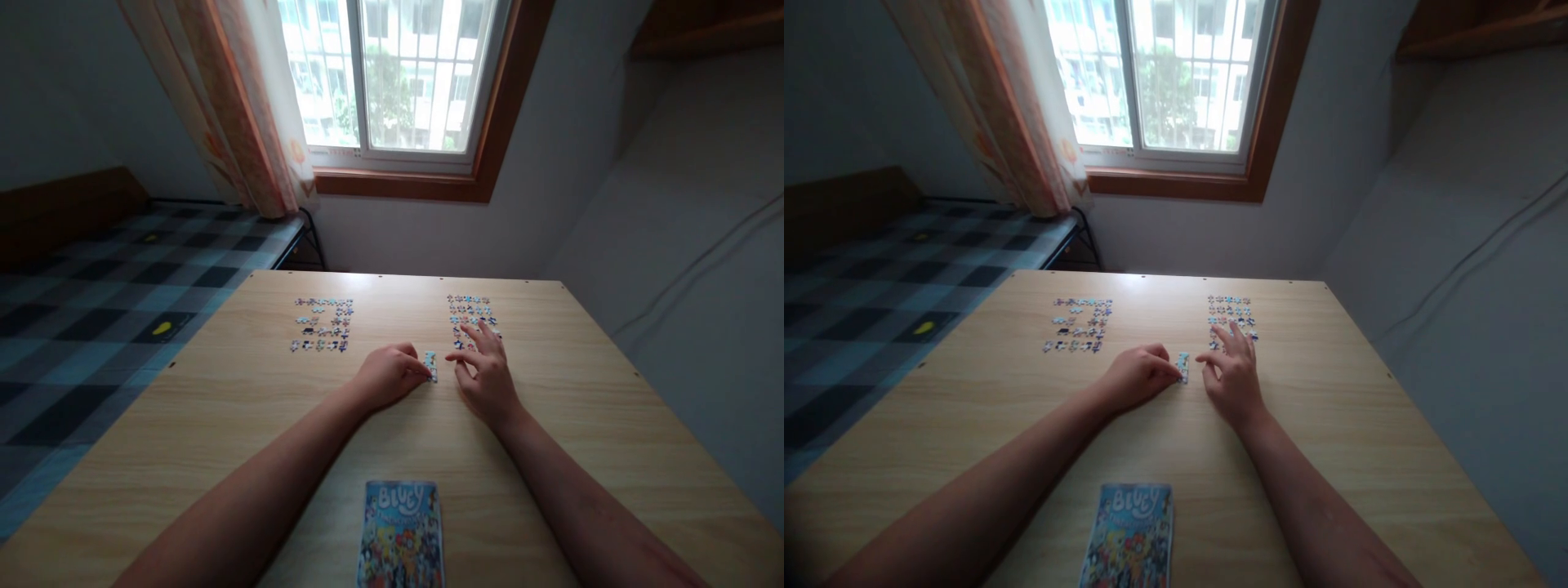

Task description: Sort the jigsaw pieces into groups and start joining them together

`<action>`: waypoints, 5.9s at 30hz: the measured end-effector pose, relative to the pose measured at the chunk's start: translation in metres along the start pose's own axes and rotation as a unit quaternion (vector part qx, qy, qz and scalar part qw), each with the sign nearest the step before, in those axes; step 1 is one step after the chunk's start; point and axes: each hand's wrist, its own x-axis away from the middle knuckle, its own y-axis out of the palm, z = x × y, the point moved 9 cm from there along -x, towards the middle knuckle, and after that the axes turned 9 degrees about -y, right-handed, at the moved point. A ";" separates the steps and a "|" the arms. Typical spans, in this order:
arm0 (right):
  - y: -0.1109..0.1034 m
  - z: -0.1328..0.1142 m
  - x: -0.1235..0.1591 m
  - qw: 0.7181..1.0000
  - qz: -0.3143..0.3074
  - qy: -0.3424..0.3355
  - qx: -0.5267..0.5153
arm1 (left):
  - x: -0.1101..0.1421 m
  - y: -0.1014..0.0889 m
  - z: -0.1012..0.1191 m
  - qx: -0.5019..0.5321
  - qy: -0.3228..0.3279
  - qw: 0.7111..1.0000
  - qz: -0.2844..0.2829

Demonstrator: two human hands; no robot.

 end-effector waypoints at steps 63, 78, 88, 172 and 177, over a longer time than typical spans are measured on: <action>0.008 -0.001 0.006 0.999 0.036 -0.025 -0.030 | -0.015 -0.165 -0.162 -0.232 -0.308 0.915 0.122; 0.013 0.001 0.006 0.998 0.050 -0.032 -0.030 | -0.016 -0.171 -0.228 -0.285 -0.315 0.904 0.050; 0.012 0.002 0.006 0.997 0.059 -0.034 -0.024 | -0.026 -0.167 -0.232 -0.276 -0.305 0.910 0.058; 0.010 -0.051 0.012 0.980 -0.107 -0.165 -0.026 | 0.012 0.007 -0.008 0.016 -0.067 0.995 0.079; 0.013 -0.050 0.013 0.979 -0.118 -0.165 -0.023 | 0.011 0.009 -0.007 0.001 -0.063 0.995 0.078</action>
